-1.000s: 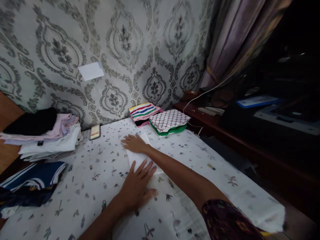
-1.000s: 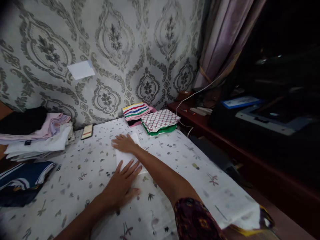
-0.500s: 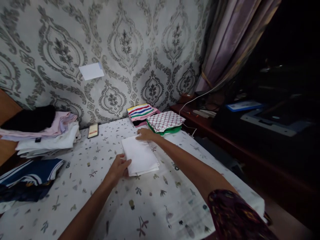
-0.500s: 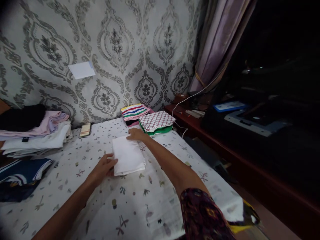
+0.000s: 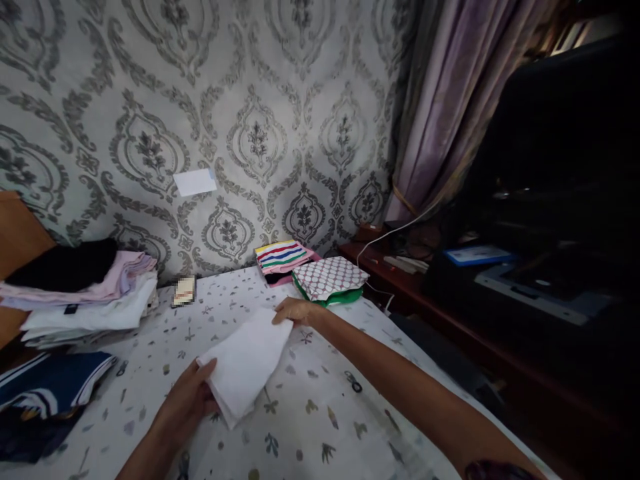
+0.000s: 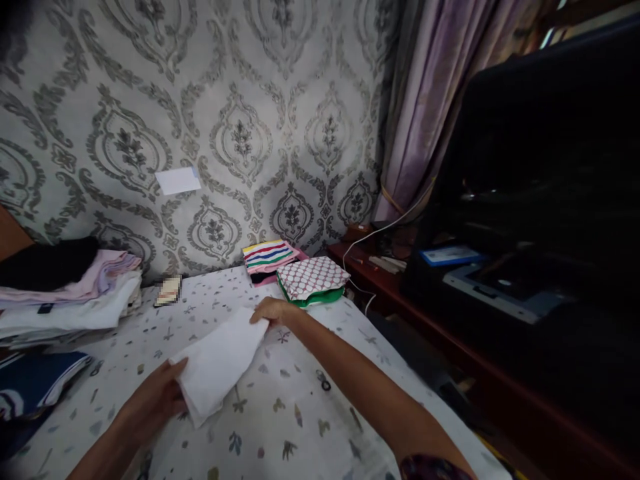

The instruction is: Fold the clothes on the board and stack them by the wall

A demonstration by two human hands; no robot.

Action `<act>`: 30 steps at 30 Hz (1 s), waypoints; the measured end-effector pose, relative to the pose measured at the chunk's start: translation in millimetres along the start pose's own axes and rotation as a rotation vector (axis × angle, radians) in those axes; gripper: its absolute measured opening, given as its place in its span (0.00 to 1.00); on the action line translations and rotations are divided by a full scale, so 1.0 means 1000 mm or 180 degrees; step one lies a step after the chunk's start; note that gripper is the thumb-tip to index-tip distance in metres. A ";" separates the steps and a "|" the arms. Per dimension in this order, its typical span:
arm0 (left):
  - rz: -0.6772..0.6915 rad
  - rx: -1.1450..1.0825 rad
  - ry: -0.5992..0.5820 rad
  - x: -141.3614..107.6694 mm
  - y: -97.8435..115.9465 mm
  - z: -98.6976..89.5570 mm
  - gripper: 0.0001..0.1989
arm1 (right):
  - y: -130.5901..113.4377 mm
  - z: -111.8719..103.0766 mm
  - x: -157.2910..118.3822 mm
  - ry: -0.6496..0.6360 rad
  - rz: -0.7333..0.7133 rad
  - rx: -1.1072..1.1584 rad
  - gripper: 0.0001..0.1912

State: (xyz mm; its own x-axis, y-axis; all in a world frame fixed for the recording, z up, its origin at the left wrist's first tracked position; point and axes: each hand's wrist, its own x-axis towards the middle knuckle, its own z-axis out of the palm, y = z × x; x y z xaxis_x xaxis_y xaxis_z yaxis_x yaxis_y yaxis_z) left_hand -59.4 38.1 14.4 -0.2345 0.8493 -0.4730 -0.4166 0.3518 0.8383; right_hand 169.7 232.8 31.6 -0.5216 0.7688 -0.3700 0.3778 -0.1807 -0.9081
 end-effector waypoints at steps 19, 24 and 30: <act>0.1167 0.0829 0.0191 0.220 0.152 0.192 0.18 | -0.057 -0.187 0.084 0.2396 -0.0587 0.0221 0.12; 0.1236 0.1022 0.0469 0.286 0.154 0.213 0.18 | -0.059 -0.209 0.133 0.2708 -0.0617 -0.0244 0.12; 0.1436 0.1327 0.0689 0.332 0.136 0.210 0.18 | -0.040 -0.215 0.165 0.2899 -0.0479 -0.0890 0.13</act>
State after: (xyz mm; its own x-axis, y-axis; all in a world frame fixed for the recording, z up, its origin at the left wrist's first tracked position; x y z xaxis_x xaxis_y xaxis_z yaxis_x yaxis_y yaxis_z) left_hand -9.8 450.5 28.5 -0.4965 0.8661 -0.0574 0.1298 0.1394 0.9817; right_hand 233.1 498.9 49.5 0.1697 0.9744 0.1477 0.5855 0.0209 -0.8104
